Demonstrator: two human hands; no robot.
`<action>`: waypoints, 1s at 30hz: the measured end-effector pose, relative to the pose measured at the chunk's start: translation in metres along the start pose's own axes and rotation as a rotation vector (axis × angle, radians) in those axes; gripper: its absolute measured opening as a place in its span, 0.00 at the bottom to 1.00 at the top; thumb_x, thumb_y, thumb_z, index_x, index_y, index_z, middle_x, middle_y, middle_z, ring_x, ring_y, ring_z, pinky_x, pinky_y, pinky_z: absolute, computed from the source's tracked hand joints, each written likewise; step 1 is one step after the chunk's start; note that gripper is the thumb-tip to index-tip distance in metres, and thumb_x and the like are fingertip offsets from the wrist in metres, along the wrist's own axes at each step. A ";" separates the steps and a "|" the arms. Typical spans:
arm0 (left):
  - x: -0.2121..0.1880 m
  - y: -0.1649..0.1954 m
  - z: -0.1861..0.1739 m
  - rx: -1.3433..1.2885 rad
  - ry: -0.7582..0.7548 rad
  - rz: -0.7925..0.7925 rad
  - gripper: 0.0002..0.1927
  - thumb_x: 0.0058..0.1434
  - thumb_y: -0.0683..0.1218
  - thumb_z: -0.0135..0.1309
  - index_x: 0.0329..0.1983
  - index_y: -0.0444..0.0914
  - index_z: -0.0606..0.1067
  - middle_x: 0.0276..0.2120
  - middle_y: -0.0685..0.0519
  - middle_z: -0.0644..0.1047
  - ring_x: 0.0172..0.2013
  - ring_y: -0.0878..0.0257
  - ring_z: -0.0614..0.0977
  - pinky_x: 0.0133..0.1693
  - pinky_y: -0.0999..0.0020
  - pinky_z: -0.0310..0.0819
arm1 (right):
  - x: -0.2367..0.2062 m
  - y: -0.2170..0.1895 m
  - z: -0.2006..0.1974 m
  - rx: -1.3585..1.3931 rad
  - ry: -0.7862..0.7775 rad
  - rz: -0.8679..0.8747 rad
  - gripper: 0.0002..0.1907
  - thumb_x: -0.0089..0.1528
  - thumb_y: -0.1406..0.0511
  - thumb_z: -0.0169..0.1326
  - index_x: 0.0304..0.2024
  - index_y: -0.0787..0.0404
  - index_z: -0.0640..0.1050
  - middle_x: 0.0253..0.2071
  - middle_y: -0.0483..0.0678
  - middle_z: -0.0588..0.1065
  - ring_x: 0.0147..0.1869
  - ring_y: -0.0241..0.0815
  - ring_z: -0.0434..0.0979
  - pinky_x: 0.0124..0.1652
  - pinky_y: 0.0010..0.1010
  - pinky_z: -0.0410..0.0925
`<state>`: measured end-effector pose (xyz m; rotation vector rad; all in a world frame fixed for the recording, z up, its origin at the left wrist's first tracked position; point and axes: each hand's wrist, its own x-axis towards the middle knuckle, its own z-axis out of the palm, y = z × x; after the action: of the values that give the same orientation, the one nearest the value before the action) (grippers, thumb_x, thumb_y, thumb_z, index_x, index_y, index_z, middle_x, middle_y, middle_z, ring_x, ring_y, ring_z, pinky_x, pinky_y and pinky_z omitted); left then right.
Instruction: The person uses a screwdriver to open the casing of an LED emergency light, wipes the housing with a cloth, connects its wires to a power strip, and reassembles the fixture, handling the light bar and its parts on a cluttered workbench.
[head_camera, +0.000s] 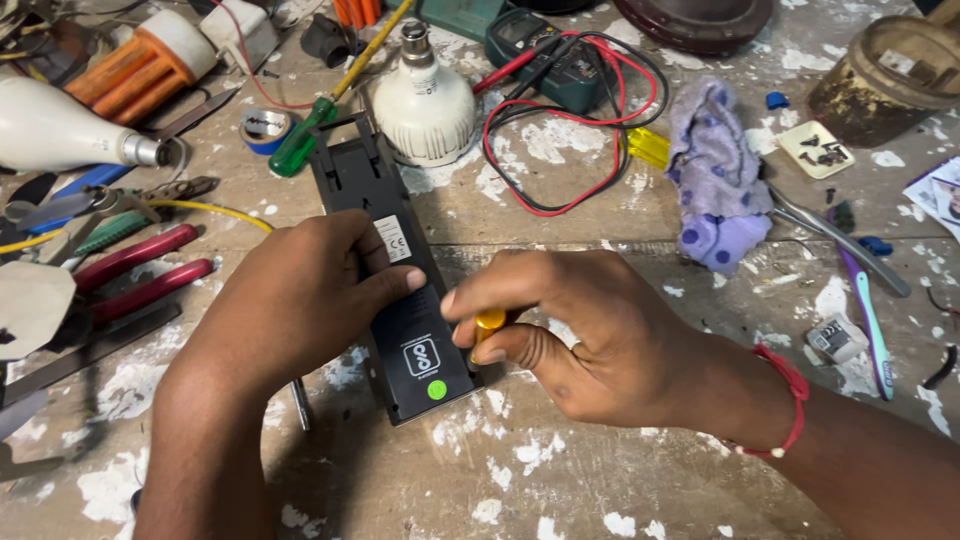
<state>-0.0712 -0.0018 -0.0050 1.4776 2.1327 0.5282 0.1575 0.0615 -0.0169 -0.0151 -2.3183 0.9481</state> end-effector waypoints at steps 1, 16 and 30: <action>0.000 0.000 0.000 0.004 0.001 0.002 0.21 0.54 0.58 0.68 0.29 0.36 0.78 0.21 0.45 0.80 0.22 0.53 0.81 0.29 0.58 0.72 | 0.000 0.001 -0.001 -0.032 -0.011 -0.025 0.16 0.68 0.74 0.59 0.56 0.61 0.70 0.43 0.48 0.80 0.46 0.39 0.86 0.44 0.27 0.78; 0.000 0.001 0.001 0.028 0.003 -0.053 0.22 0.55 0.59 0.67 0.30 0.36 0.78 0.20 0.44 0.79 0.22 0.52 0.81 0.29 0.57 0.72 | -0.004 0.008 -0.006 0.051 -0.044 0.024 0.16 0.69 0.75 0.58 0.55 0.59 0.69 0.44 0.50 0.80 0.46 0.41 0.88 0.42 0.28 0.81; -0.001 0.007 -0.009 0.076 0.018 -0.253 0.24 0.60 0.62 0.61 0.30 0.36 0.79 0.21 0.42 0.80 0.27 0.49 0.83 0.34 0.53 0.74 | -0.003 0.001 -0.013 0.196 -0.095 0.126 0.05 0.72 0.72 0.51 0.49 0.61 0.69 0.53 0.51 0.81 0.56 0.39 0.84 0.56 0.32 0.76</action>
<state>-0.0710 -0.0004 0.0065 1.2193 2.3331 0.3732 0.1671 0.0697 -0.0127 -0.0353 -2.3220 1.2615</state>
